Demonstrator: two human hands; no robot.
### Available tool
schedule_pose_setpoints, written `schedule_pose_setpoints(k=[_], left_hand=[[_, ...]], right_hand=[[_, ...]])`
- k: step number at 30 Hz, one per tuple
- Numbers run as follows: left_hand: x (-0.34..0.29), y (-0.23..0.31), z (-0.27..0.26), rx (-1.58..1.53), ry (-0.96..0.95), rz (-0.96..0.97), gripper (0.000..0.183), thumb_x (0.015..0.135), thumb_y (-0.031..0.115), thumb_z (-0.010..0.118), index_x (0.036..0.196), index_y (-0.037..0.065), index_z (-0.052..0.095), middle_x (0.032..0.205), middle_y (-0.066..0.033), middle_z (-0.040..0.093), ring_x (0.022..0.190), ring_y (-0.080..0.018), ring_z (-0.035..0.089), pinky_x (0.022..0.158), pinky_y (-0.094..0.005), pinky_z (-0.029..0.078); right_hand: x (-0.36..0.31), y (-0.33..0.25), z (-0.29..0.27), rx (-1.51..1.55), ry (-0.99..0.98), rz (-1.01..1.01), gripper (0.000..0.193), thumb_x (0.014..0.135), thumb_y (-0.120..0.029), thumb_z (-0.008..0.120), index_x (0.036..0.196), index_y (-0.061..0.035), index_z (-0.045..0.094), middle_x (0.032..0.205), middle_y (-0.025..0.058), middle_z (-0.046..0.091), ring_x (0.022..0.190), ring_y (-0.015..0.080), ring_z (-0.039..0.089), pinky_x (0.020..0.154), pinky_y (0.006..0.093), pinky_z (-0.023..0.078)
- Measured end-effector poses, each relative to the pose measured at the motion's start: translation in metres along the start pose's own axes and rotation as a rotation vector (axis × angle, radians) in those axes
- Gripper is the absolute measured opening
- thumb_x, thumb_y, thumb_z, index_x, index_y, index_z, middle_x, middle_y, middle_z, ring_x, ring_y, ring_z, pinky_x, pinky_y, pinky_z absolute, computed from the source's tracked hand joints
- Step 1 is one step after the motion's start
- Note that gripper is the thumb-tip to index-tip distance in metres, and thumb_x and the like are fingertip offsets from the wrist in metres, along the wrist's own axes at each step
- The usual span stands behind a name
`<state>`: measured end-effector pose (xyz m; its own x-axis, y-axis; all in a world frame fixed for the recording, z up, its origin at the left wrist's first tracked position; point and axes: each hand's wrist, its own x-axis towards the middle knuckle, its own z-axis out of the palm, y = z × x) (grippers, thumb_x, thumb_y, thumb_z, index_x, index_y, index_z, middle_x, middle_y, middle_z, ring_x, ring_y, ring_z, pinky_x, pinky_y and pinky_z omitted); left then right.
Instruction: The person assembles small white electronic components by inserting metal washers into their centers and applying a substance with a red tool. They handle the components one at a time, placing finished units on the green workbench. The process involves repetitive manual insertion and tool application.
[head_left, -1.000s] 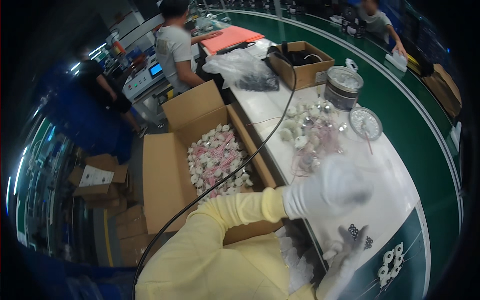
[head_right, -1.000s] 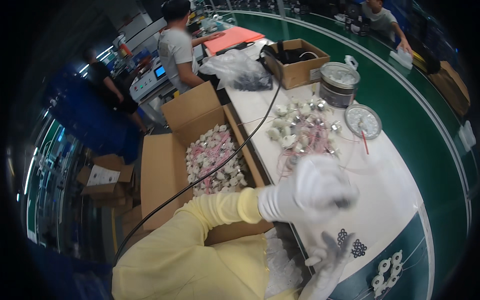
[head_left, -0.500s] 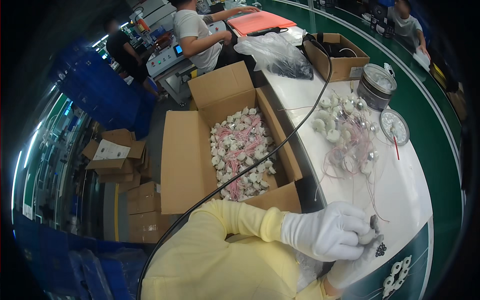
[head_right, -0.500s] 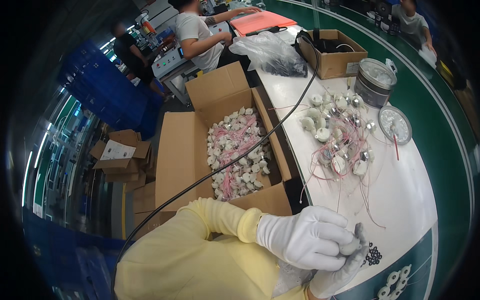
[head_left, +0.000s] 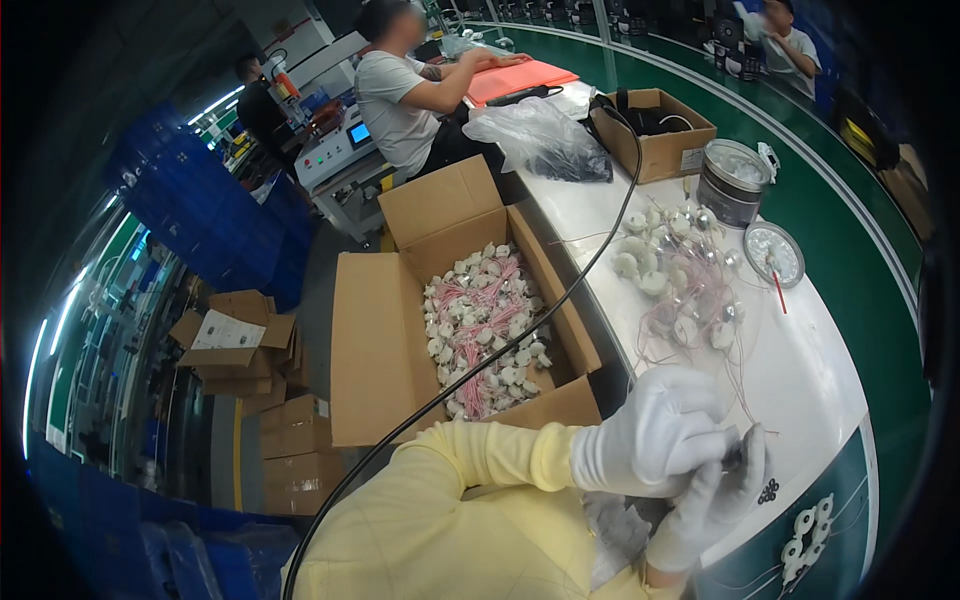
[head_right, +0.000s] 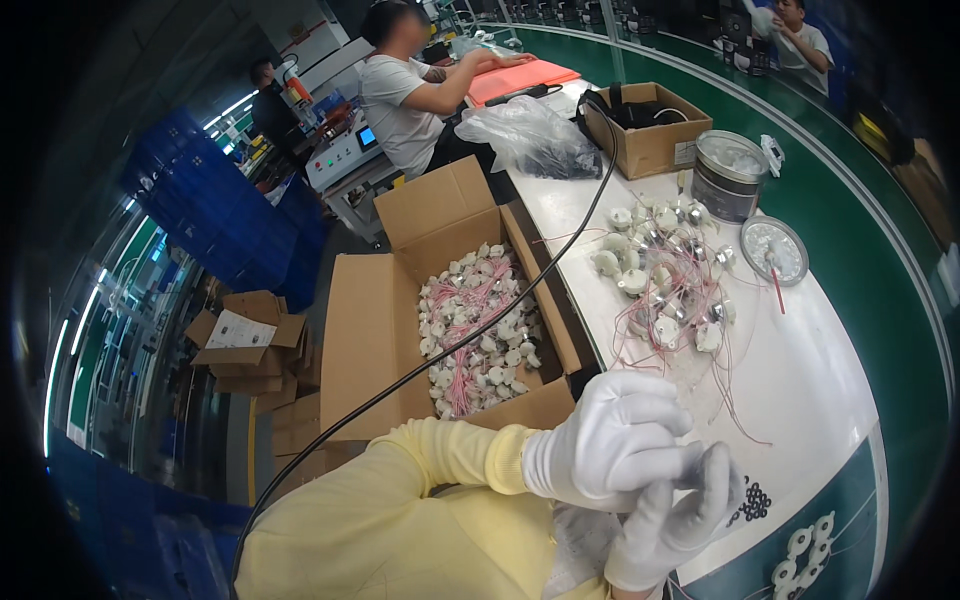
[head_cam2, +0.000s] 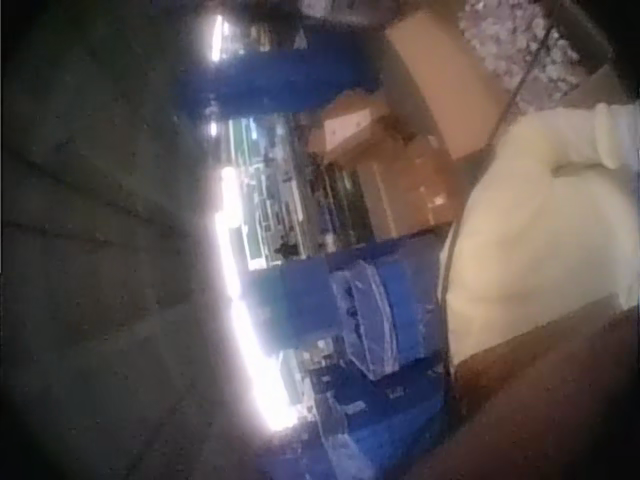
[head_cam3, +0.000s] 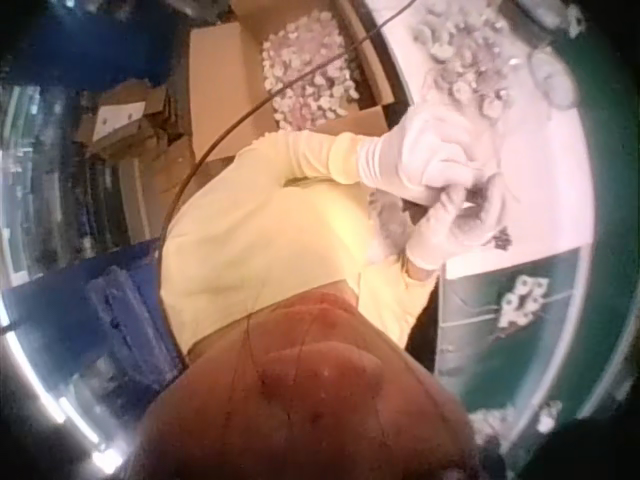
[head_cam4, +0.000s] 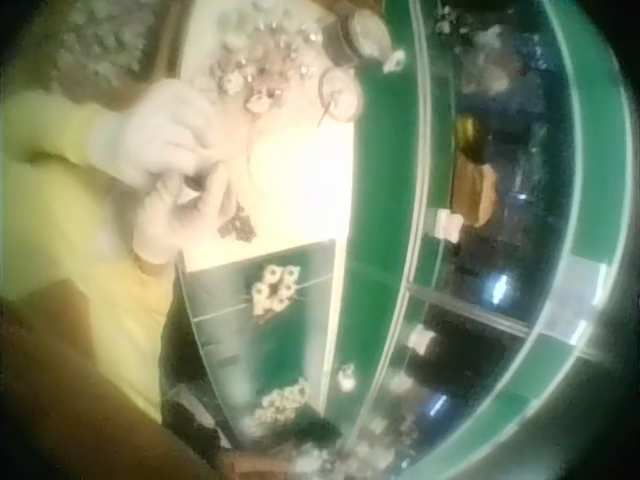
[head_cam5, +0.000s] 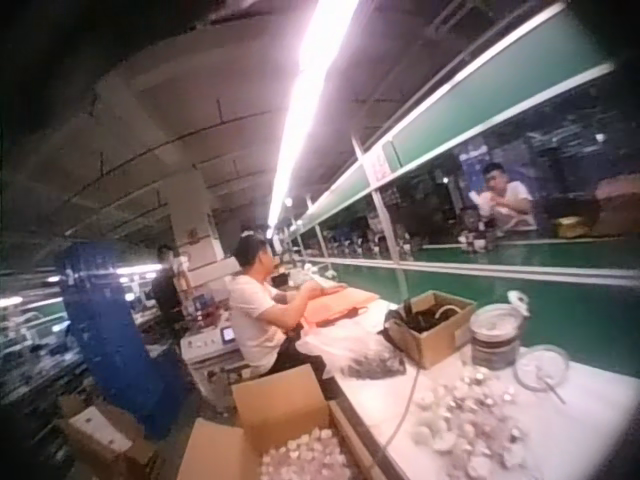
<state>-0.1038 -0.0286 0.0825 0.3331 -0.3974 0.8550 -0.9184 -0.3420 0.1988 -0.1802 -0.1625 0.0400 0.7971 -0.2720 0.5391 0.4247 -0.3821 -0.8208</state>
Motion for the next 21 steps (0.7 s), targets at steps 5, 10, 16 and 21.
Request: schedule_pose_setpoints(k=[5,10,16,21], left_hand=[[0.024,0.001,0.002,-0.007,0.018,-0.001,0.037,0.063,0.016,0.074,0.098,0.003,0.069,0.081,-0.0049,0.061,0.082,-0.0262,0.063,0.072,-0.0431,0.052],[0.042,0.000,0.002,-0.109,0.103,0.032,0.039,0.062,0.008,0.075,0.100,0.004,0.070,0.080,-0.0045,0.059,0.075,-0.0263,0.062,0.066,-0.0416,0.051],[0.043,0.003,0.015,-0.166,0.155,0.037,0.037,0.061,0.009,0.075,0.098,0.007,0.070,0.076,-0.0046,0.056,0.071,-0.0269,0.060,0.063,-0.0409,0.049],[0.034,0.018,0.017,-0.113,0.134,0.005,0.019,0.063,0.010,0.067,0.081,0.010,0.062,0.062,-0.0042,0.047,0.065,-0.0272,0.055,0.063,-0.0418,0.044]], right_hand=[[-0.009,0.005,0.011,0.273,0.106,0.011,0.072,0.102,-0.033,0.060,0.157,0.0022,0.029,0.152,0.0205,0.038,0.121,0.0258,0.049,0.099,0.0389,0.042],[-0.026,0.007,0.012,0.536,0.035,0.080,0.078,0.100,-0.024,0.064,0.158,0.0072,0.023,0.157,0.0214,0.037,0.141,0.0299,0.042,0.117,0.0421,0.033],[-0.042,0.025,0.012,0.175,0.255,-0.120,0.083,0.098,-0.032,0.069,0.158,0.0055,0.025,0.149,0.0253,0.043,0.137,0.0317,0.046,0.112,0.0421,0.038],[-0.036,0.042,0.004,0.174,0.553,-0.281,0.064,0.102,-0.025,0.064,0.150,0.0071,0.038,0.131,0.0251,0.053,0.113,0.0316,0.059,0.097,0.0386,0.048]])
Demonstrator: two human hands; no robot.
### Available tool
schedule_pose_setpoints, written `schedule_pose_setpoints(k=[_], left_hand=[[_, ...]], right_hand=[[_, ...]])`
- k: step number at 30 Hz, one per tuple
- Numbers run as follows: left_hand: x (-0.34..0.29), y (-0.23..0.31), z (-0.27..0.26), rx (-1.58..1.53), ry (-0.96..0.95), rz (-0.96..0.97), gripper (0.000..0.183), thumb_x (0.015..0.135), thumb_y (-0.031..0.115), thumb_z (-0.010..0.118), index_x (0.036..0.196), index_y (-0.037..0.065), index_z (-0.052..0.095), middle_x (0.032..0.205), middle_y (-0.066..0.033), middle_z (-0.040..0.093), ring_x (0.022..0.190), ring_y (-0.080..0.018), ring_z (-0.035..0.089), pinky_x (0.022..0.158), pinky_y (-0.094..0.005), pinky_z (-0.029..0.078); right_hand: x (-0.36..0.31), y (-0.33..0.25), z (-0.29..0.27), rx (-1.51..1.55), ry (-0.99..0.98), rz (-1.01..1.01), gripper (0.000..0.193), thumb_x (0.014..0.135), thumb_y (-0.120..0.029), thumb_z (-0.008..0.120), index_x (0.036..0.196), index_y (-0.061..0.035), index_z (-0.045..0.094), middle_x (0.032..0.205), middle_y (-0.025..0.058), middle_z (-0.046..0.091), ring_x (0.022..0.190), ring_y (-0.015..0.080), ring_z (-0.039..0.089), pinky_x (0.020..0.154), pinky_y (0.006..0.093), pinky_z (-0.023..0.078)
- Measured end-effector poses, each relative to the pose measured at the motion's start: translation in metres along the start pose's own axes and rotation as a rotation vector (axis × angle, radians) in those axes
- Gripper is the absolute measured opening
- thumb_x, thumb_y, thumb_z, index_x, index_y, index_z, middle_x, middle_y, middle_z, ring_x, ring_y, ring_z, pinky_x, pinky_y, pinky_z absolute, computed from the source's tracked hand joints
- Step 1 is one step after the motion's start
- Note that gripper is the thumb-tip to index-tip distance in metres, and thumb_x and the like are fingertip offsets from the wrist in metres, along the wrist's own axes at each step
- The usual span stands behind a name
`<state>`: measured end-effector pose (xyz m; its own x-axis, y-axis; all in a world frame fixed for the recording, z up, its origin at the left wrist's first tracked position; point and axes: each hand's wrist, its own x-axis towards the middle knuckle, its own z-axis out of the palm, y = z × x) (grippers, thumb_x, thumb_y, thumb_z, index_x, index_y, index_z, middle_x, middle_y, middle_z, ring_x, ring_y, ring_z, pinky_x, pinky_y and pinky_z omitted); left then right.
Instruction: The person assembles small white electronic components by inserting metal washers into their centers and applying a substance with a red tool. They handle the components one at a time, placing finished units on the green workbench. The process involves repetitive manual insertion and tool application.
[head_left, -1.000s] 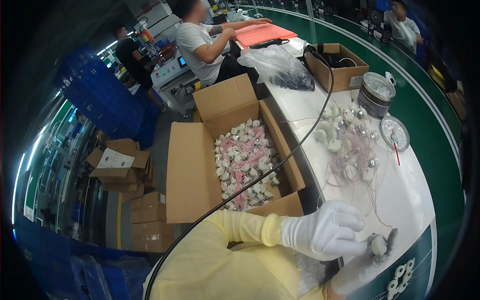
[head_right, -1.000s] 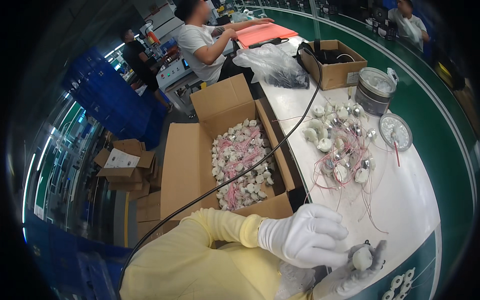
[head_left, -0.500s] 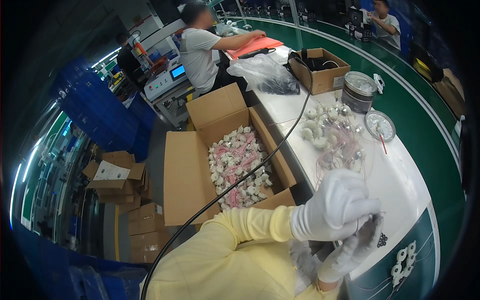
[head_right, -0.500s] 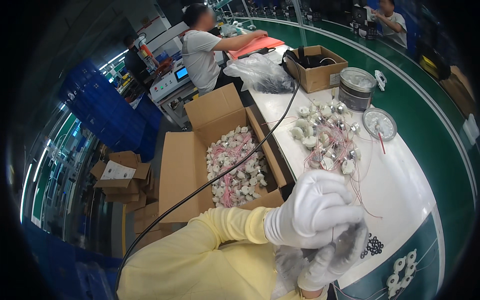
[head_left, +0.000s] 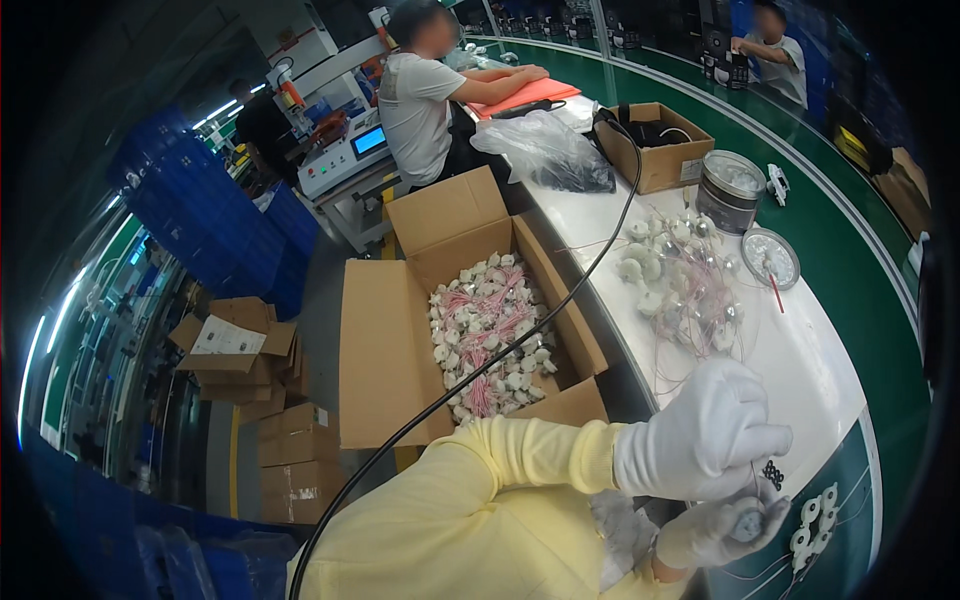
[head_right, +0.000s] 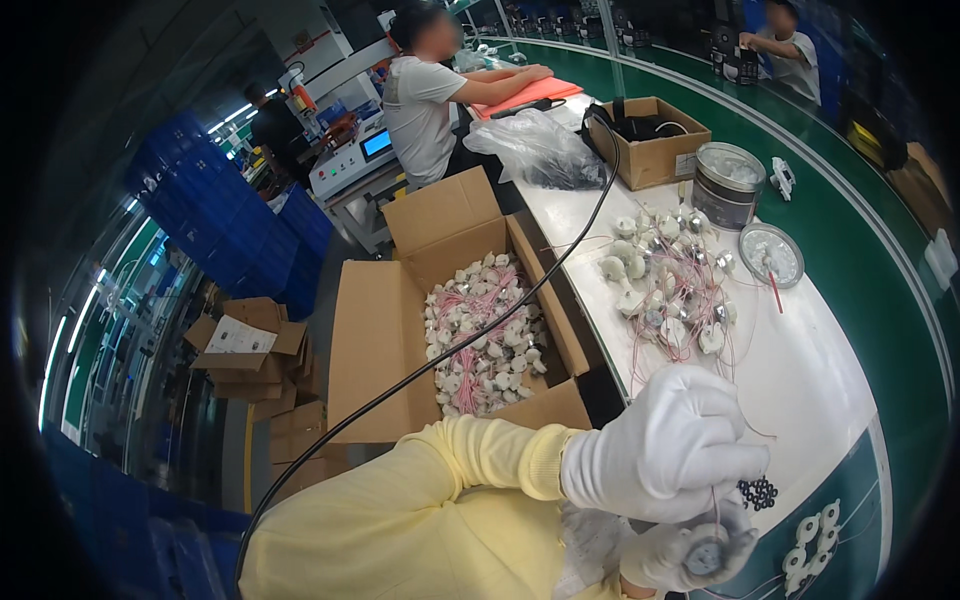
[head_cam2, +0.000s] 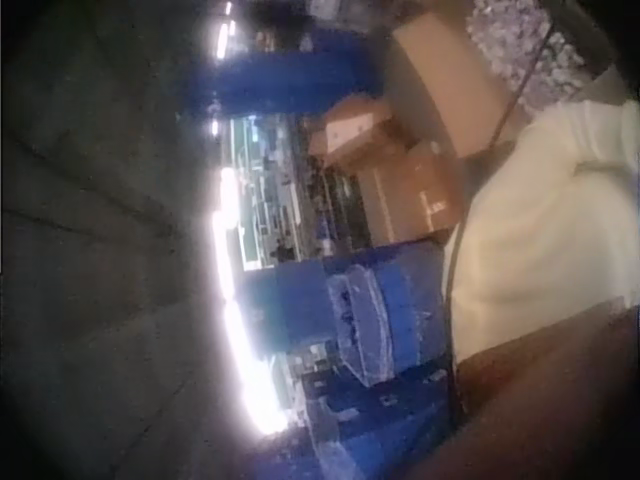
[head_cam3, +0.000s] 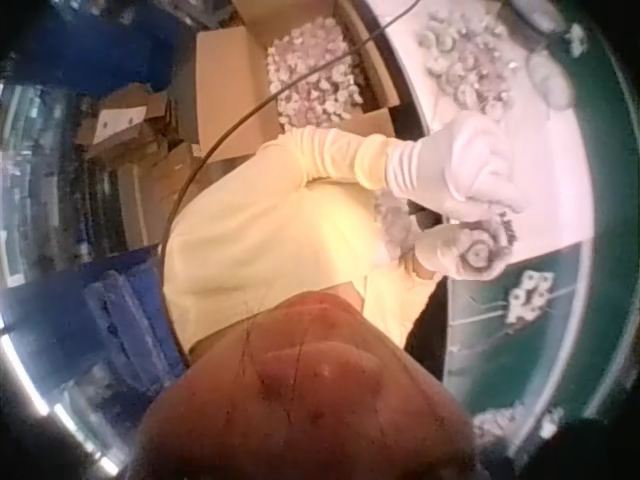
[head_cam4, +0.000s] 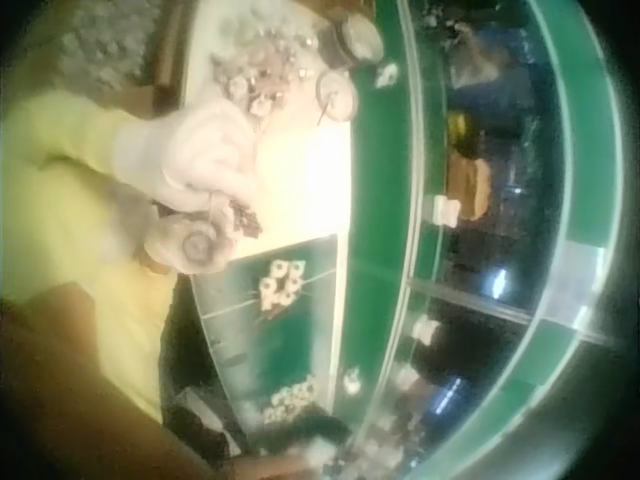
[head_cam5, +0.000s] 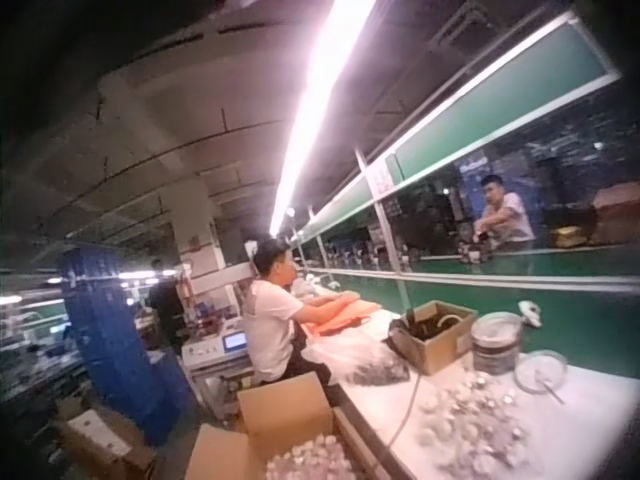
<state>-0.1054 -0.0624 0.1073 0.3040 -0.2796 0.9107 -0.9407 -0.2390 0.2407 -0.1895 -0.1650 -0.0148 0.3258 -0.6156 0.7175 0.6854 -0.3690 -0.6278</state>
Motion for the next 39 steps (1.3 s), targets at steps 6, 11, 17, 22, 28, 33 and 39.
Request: schedule_pose_setpoints(k=[6,11,17,22,28,33,39], left_hand=[[-0.013,-0.019,-0.008,0.092,-0.054,0.003,0.027,0.059,0.011,0.071,0.086,0.009,0.065,0.066,-0.0024,0.050,0.067,-0.0269,0.058,0.063,-0.0388,0.046],[-0.033,-0.052,-0.008,0.220,-0.017,-0.004,0.022,0.069,0.009,0.071,0.091,0.010,0.067,0.067,-0.0026,0.053,0.069,-0.0259,0.060,0.065,-0.0398,0.047],[-0.040,-0.046,-0.004,0.220,0.004,0.027,0.021,0.071,0.007,0.071,0.091,0.012,0.067,0.068,-0.0009,0.055,0.070,-0.0242,0.062,0.068,-0.0391,0.048],[-0.041,-0.050,-0.003,0.190,-0.009,0.071,0.021,0.070,0.009,0.072,0.090,0.012,0.067,0.067,-0.0006,0.054,0.069,-0.0235,0.062,0.067,-0.0389,0.048],[-0.044,-0.046,-0.013,0.104,-0.028,0.158,0.023,0.073,0.022,0.077,0.068,0.013,0.057,0.058,-0.0012,0.047,0.057,-0.0247,0.053,0.059,-0.0394,0.041],[-0.052,-0.059,-0.023,-0.158,-0.208,0.328,0.051,0.078,0.031,0.082,0.050,0.013,0.042,0.052,-0.0026,0.042,0.053,-0.0272,0.049,0.057,-0.0406,0.038],[-0.052,-0.086,-0.024,-0.098,-0.172,0.270,0.015,0.078,0.023,0.078,0.071,0.016,0.068,0.064,-0.0014,0.054,0.063,-0.0256,0.057,0.060,-0.0411,0.044]], right_hand=[[0.032,0.001,-0.011,0.152,0.401,-0.198,0.042,0.103,-0.021,0.060,0.135,0.0051,0.051,0.104,0.0135,0.062,0.093,0.0255,0.063,0.092,0.0380,0.051],[0.050,-0.028,-0.062,-0.484,0.200,-0.358,0.041,0.102,-0.027,0.065,0.128,0.0013,0.051,0.102,0.0149,0.061,0.092,0.0284,0.064,0.091,0.0471,0.054],[0.052,-0.038,-0.061,-1.068,0.141,-0.817,0.071,0.088,-0.008,0.081,0.150,-0.0085,0.044,0.142,0.0276,0.052,0.127,0.0382,0.060,0.093,0.0559,0.056],[0.054,-0.082,-0.026,0.449,0.048,0.091,0.055,0.100,-0.034,0.066,0.146,-0.0097,0.049,0.131,0.0174,0.062,0.097,0.0278,0.063,0.082,0.0419,0.051],[0.062,-0.085,-0.039,1.185,-0.017,0.576,0.047,0.103,-0.044,0.056,0.141,-0.0153,0.056,0.108,0.0028,0.069,0.078,0.0175,0.055,0.075,0.0374,0.042],[0.077,-0.067,-0.075,1.394,-0.065,0.613,0.054,0.100,-0.038,0.060,0.145,-0.0111,0.050,0.109,0.0043,0.067,0.080,0.0186,0.058,0.082,0.0381,0.044],[0.080,-0.059,-0.121,1.383,-0.312,0.350,0.053,0.101,-0.025,0.055,0.146,-0.0017,0.040,0.110,0.0037,0.059,0.093,0.0161,0.058,0.095,0.0341,0.043]])
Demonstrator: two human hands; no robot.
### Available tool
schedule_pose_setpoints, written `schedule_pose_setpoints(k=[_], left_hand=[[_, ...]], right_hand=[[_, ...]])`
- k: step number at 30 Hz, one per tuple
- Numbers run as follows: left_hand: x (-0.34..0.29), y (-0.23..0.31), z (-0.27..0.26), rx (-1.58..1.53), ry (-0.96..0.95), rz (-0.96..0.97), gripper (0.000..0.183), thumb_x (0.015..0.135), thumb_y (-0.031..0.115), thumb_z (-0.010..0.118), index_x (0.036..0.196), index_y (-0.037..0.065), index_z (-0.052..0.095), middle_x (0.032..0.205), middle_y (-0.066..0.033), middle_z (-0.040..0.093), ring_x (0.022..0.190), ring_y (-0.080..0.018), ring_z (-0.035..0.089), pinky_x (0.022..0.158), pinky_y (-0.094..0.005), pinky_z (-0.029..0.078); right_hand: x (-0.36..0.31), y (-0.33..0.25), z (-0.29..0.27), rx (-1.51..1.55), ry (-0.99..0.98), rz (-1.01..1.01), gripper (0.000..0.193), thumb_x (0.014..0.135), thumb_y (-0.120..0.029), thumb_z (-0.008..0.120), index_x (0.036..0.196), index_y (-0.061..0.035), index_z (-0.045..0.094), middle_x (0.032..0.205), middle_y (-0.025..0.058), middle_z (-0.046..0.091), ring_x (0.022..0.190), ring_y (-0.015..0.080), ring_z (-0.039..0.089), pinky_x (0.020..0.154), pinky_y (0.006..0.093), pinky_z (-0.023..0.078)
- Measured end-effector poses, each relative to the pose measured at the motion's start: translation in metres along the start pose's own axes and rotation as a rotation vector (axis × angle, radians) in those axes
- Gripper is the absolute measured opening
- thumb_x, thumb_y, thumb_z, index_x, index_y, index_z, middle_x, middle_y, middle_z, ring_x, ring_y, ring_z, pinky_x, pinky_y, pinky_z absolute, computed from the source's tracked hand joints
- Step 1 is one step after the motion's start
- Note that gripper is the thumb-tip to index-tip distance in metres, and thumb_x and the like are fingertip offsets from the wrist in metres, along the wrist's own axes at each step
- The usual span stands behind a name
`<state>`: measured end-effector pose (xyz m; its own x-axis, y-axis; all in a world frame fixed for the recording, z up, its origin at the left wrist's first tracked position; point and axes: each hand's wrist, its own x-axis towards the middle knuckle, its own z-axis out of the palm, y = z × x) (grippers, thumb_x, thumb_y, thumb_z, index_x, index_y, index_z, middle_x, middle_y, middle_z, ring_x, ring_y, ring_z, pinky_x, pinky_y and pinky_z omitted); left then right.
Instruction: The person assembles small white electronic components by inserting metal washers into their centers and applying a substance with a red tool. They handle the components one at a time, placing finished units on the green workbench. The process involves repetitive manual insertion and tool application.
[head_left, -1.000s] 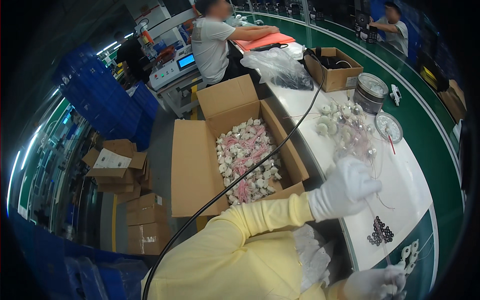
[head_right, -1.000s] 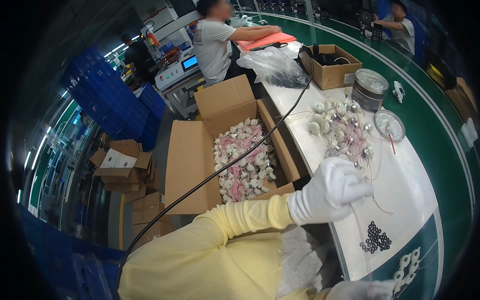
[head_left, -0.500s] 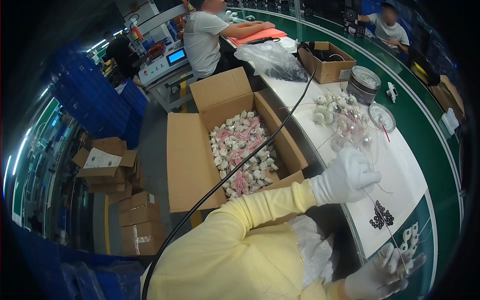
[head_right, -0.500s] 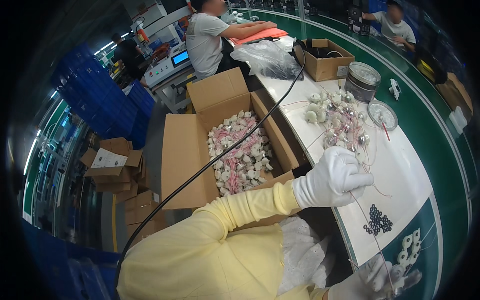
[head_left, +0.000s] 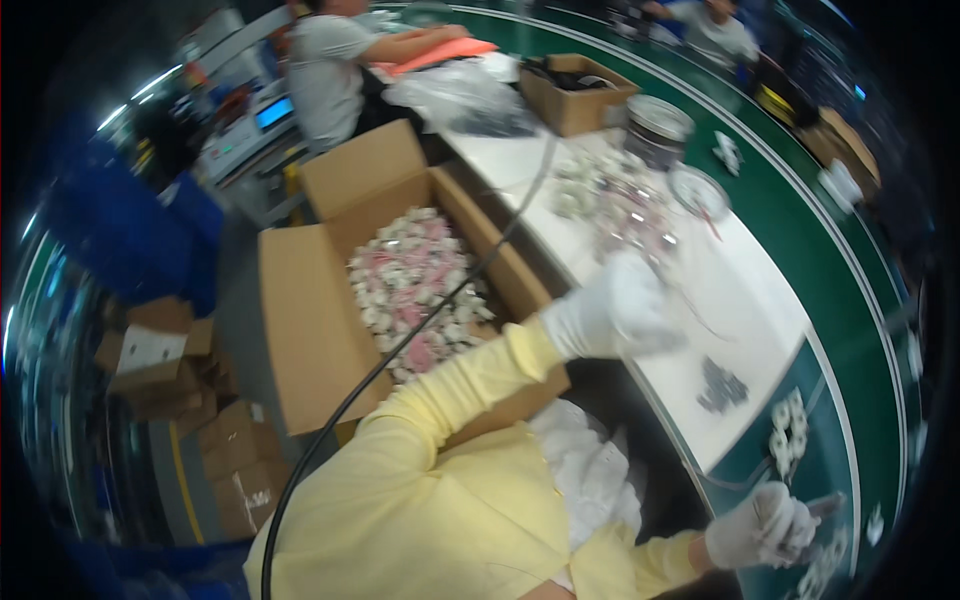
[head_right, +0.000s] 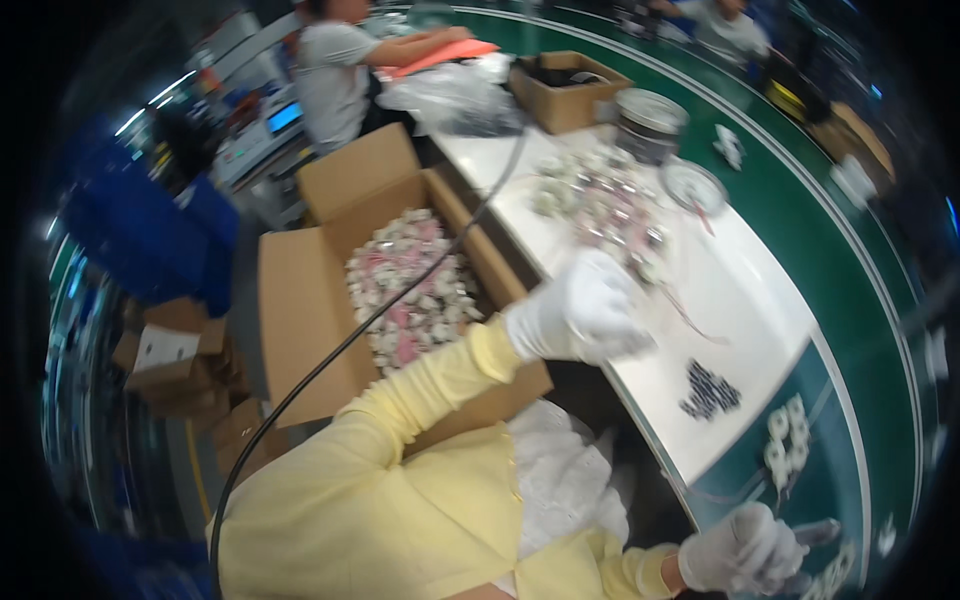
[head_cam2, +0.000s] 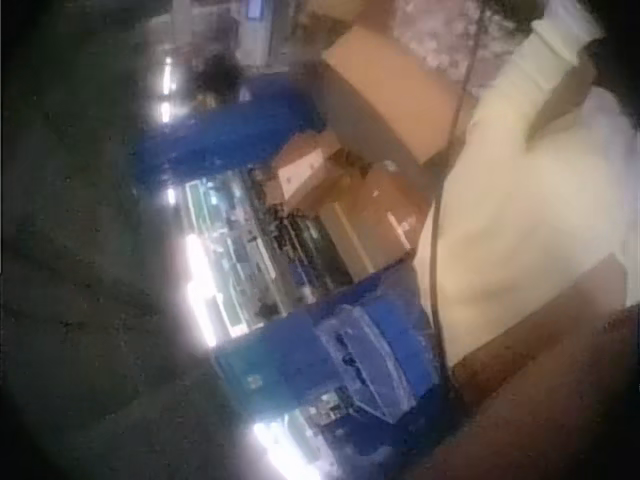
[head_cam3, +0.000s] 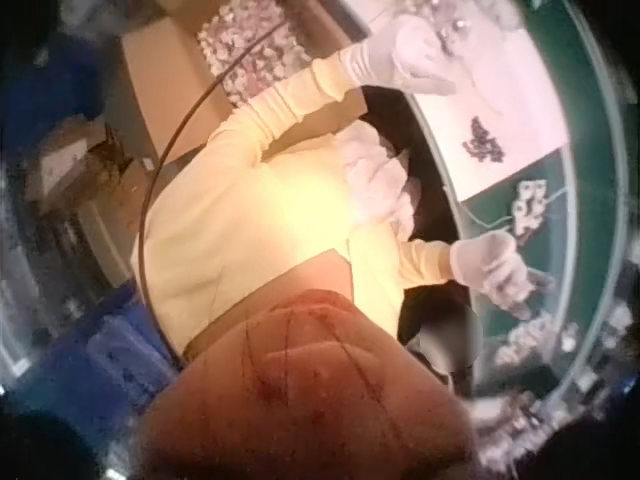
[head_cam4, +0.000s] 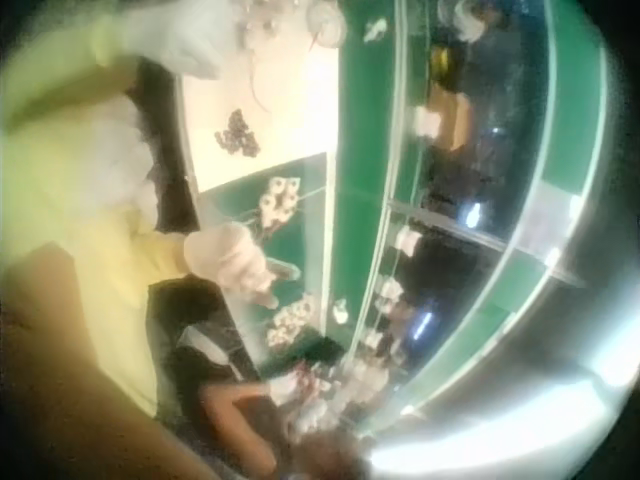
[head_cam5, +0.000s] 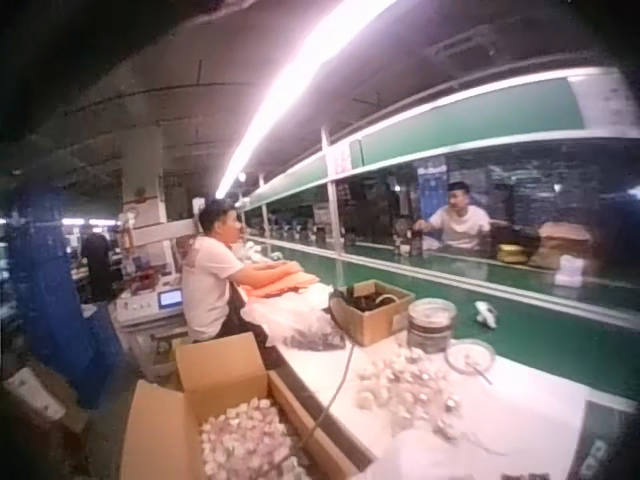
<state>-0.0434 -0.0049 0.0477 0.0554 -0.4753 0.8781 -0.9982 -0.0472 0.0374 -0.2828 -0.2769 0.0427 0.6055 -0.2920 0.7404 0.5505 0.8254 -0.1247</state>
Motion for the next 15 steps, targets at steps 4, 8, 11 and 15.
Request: schedule_pose_setpoints(k=[4,8,11,15], left_hand=[[0.004,-0.015,0.007,0.368,-0.101,-0.157,0.013,0.077,0.023,0.077,0.087,0.015,0.072,0.073,-0.0035,0.060,0.070,-0.0256,0.060,0.067,-0.0416,0.047],[0.004,-0.026,0.014,0.430,0.039,-0.278,0.010,0.083,0.022,0.075,0.084,0.012,0.073,0.083,-0.0050,0.068,0.083,-0.0267,0.066,0.077,-0.0417,0.050],[0.013,-0.031,0.009,0.447,0.029,-0.379,0.012,0.085,0.022,0.074,0.086,0.010,0.074,0.086,-0.0062,0.069,0.086,-0.0277,0.066,0.078,-0.0416,0.050],[0.018,-0.034,0.009,0.475,0.096,-0.413,0.013,0.087,0.021,0.073,0.086,0.008,0.075,0.090,-0.0075,0.070,0.089,-0.0287,0.067,0.080,-0.0416,0.051]], right_hand=[[-0.010,0.008,0.025,-0.192,0.110,0.009,0.028,0.103,-0.038,0.051,0.104,-0.0110,0.053,0.078,-0.0006,0.056,0.066,0.0123,0.052,0.069,0.0291,0.040],[-0.024,0.015,0.022,-0.753,0.178,-0.002,0.035,0.099,-0.044,0.059,0.083,-0.0142,0.050,0.054,-0.0051,0.043,0.044,0.0091,0.036,0.050,0.0295,0.027],[-0.049,0.003,0.006,-1.071,0.385,0.166,0.032,0.093,-0.035,0.073,0.095,-0.0084,0.056,0.064,-0.0035,0.048,0.053,0.0062,0.041,0.050,0.0261,0.031],[-0.036,0.026,0.012,-1.630,0.639,0.356,0.024,0.087,-0.016,0.081,0.103,-0.0046,0.068,0.071,-0.0038,0.054,0.062,0.0100,0.049,0.058,0.0264,0.039]])
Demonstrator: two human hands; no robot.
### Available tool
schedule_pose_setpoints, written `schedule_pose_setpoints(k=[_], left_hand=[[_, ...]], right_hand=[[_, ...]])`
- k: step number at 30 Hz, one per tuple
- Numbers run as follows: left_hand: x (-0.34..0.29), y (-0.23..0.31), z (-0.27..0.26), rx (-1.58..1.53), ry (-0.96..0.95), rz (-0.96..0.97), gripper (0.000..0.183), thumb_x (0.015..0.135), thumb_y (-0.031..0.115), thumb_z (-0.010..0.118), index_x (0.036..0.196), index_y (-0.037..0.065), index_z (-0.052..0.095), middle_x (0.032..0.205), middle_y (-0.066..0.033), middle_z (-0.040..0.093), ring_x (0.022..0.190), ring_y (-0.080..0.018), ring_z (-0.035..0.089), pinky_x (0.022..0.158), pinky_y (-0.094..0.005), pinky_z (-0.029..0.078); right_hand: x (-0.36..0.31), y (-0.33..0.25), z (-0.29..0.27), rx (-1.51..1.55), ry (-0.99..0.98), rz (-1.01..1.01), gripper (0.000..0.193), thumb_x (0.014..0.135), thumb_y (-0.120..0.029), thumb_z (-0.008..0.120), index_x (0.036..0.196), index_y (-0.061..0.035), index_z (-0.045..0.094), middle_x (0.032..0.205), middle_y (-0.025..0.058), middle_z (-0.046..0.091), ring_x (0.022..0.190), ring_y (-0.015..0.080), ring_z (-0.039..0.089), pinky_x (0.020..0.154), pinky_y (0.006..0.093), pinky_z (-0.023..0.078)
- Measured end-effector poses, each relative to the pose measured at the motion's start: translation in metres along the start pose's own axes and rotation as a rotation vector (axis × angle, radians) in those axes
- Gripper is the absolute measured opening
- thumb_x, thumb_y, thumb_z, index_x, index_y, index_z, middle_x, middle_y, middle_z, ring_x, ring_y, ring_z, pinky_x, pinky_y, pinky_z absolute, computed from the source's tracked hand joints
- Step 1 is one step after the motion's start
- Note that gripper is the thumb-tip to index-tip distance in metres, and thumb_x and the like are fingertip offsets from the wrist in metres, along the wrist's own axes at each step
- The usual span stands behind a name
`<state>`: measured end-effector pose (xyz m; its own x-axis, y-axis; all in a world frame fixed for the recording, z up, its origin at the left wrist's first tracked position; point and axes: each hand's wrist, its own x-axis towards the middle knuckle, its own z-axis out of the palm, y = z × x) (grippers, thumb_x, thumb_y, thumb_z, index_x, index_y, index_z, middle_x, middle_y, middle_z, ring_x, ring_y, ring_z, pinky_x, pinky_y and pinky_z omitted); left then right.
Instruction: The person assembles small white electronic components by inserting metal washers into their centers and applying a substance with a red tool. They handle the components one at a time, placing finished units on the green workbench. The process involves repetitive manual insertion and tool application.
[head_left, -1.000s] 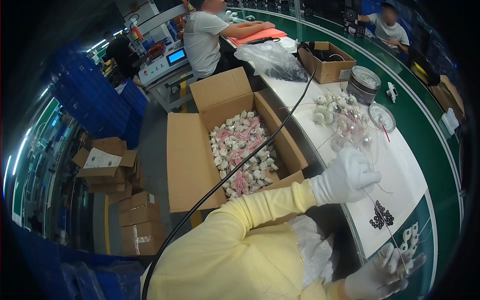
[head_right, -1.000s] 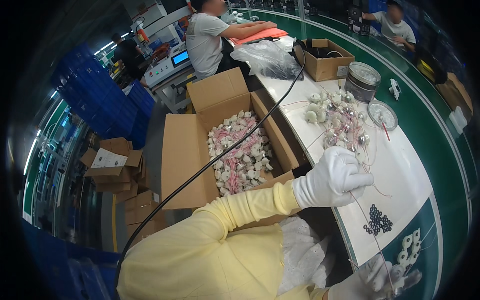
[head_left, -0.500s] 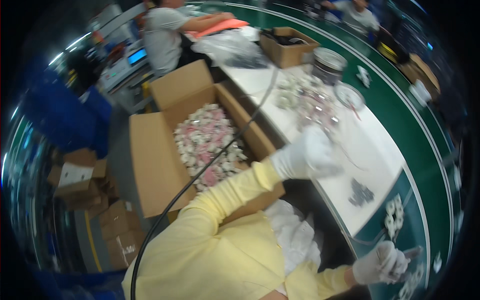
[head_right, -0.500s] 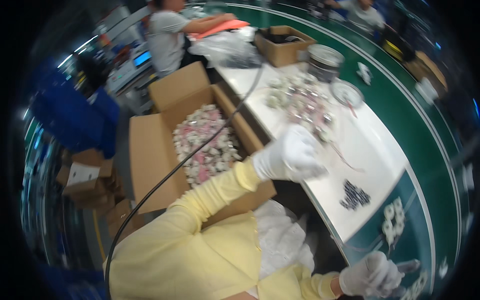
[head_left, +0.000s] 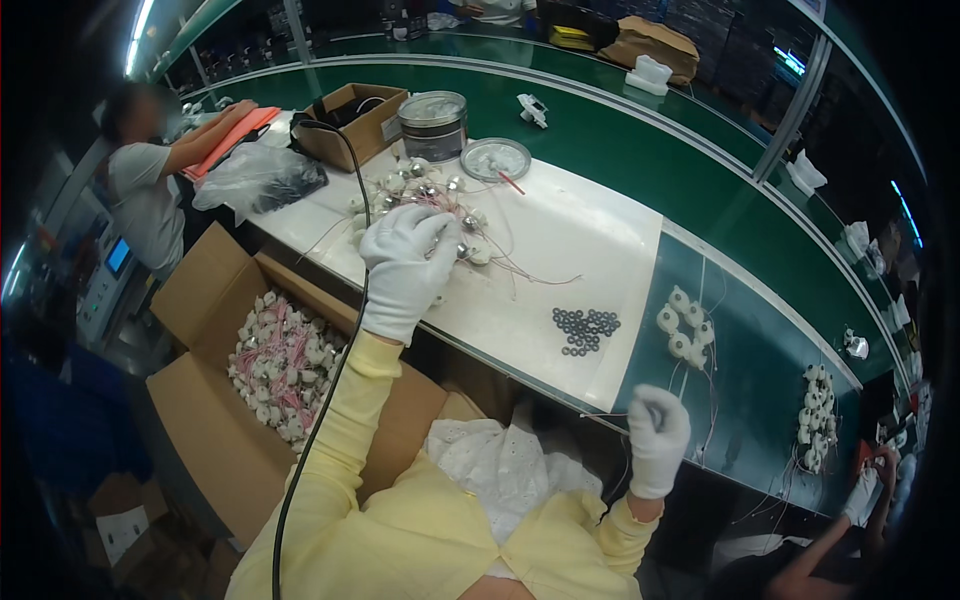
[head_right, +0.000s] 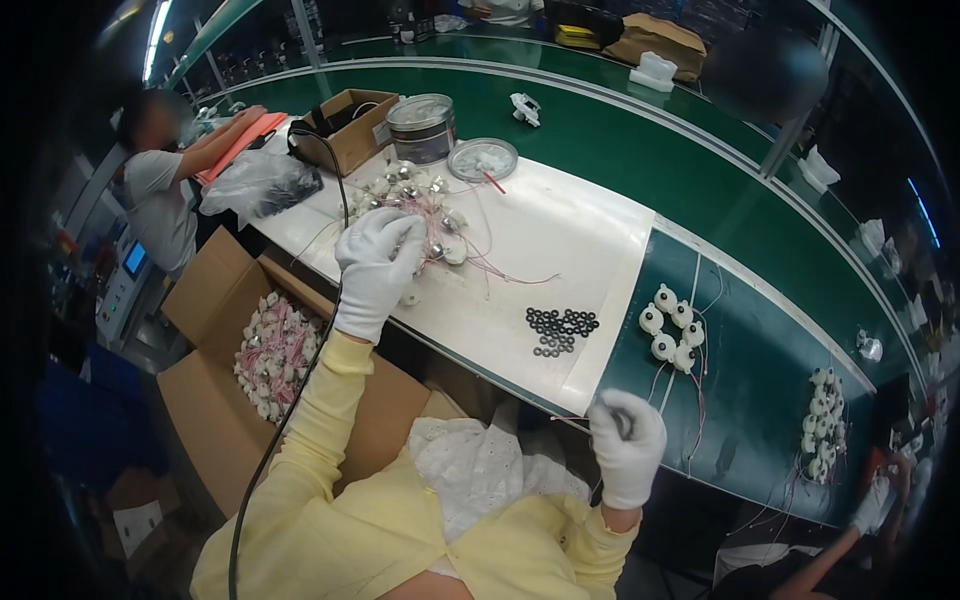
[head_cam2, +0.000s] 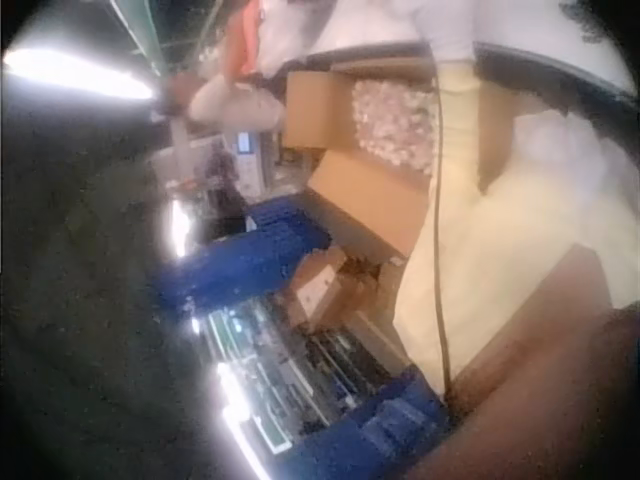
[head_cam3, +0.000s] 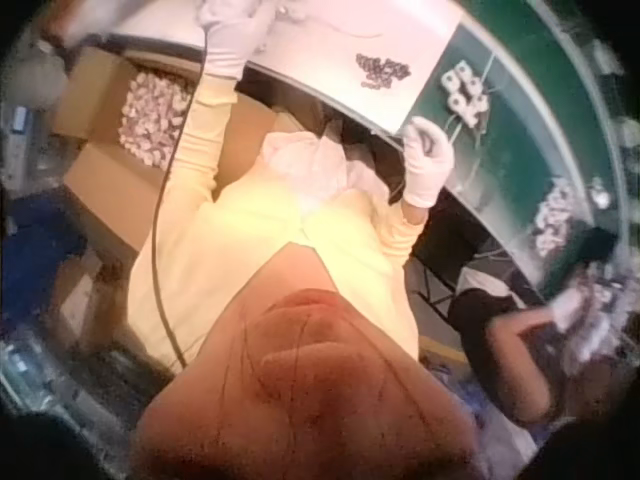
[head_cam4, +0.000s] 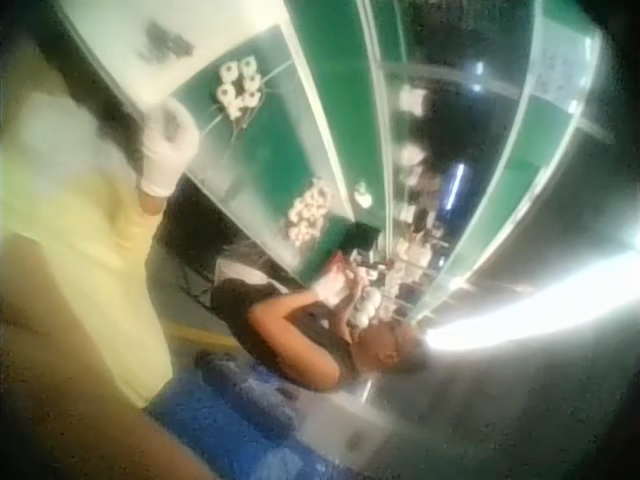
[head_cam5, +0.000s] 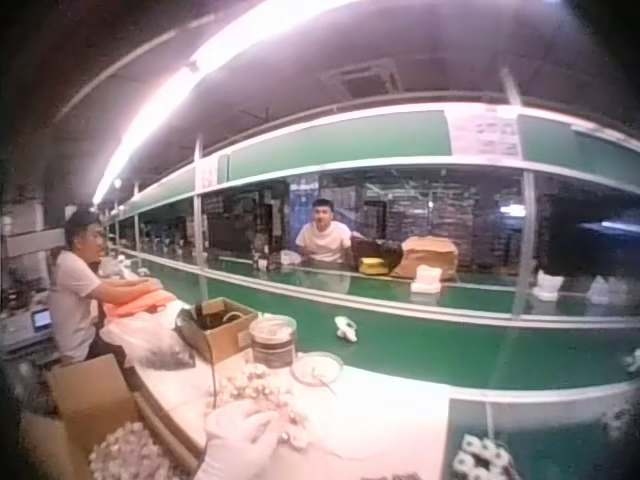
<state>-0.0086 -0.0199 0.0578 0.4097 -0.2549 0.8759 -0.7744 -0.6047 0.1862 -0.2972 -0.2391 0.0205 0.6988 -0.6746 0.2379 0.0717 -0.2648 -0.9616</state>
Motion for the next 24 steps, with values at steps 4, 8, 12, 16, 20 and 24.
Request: schedule_pose_setpoints(k=[4,8,12,16,20,24], left_hand=[[0.016,0.014,0.008,0.094,-0.182,0.238,0.021,0.078,0.013,0.070,0.098,0.011,0.074,0.092,-0.0059,0.069,0.093,-0.0290,0.066,0.080,-0.0412,0.052],[-0.001,0.002,0.043,0.106,-0.316,0.392,0.017,0.076,0.016,0.069,0.093,0.014,0.069,0.095,-0.0051,0.069,0.098,-0.0265,0.065,0.087,-0.0432,0.047],[0.000,-0.001,0.046,0.166,-0.353,0.283,0.013,0.079,0.023,0.072,0.087,0.014,0.070,0.089,-0.0063,0.069,0.095,-0.0268,0.065,0.088,-0.0440,0.045],[-0.001,0.004,0.048,0.108,-0.343,0.239,0.014,0.079,0.026,0.074,0.080,0.013,0.070,0.079,-0.0073,0.067,0.087,-0.0279,0.065,0.087,-0.0450,0.045],[-0.004,0.002,0.045,0.083,-0.378,0.258,0.017,0.078,0.028,0.076,0.077,0.013,0.069,0.073,-0.0074,0.065,0.084,-0.0279,0.064,0.085,-0.0451,0.046],[0.000,0.014,0.038,0.035,-0.327,0.328,0.019,0.078,0.028,0.077,0.075,0.011,0.068,0.070,-0.0067,0.064,0.083,-0.0273,0.064,0.086,-0.0437,0.047]], right_hand=[[0.030,0.020,0.007,-0.636,0.048,-0.577,0.038,0.078,-0.015,0.084,0.112,-0.0059,0.069,0.068,0.0020,0.054,0.061,0.0243,0.052,0.061,0.0407,0.040],[0.035,0.023,0.014,-0.612,0.132,-0.487,0.044,0.075,-0.016,0.087,0.112,-0.0019,0.068,0.066,0.0036,0.057,0.058,0.0227,0.055,0.058,0.0381,0.044],[0.037,0.032,0.021,-0.372,0.214,-0.281,0.036,0.073,-0.017,0.088,0.099,-0.0014,0.070,0.065,0.0055,0.062,0.056,0.0219,0.058,0.056,0.0350,0.048],[0.041,0.018,0.019,-0.762,0.273,-0.426,0.026,0.080,-0.029,0.083,0.093,-0.0077,0.076,0.072,0.0115,0.067,0.065,0.0304,0.063,0.063,0.0422,0.050],[0.039,0.025,0.018,-0.918,0.372,-0.313,0.027,0.084,-0.035,0.077,0.098,-0.0115,0.081,0.075,0.0165,0.066,0.068,0.0341,0.064,0.064,0.0443,0.049],[0.037,0.013,0.022,-0.931,0.313,-0.285,0.027,0.082,-0.033,0.080,0.097,-0.0111,0.080,0.072,0.0142,0.064,0.066,0.0329,0.063,0.062,0.0444,0.048]])
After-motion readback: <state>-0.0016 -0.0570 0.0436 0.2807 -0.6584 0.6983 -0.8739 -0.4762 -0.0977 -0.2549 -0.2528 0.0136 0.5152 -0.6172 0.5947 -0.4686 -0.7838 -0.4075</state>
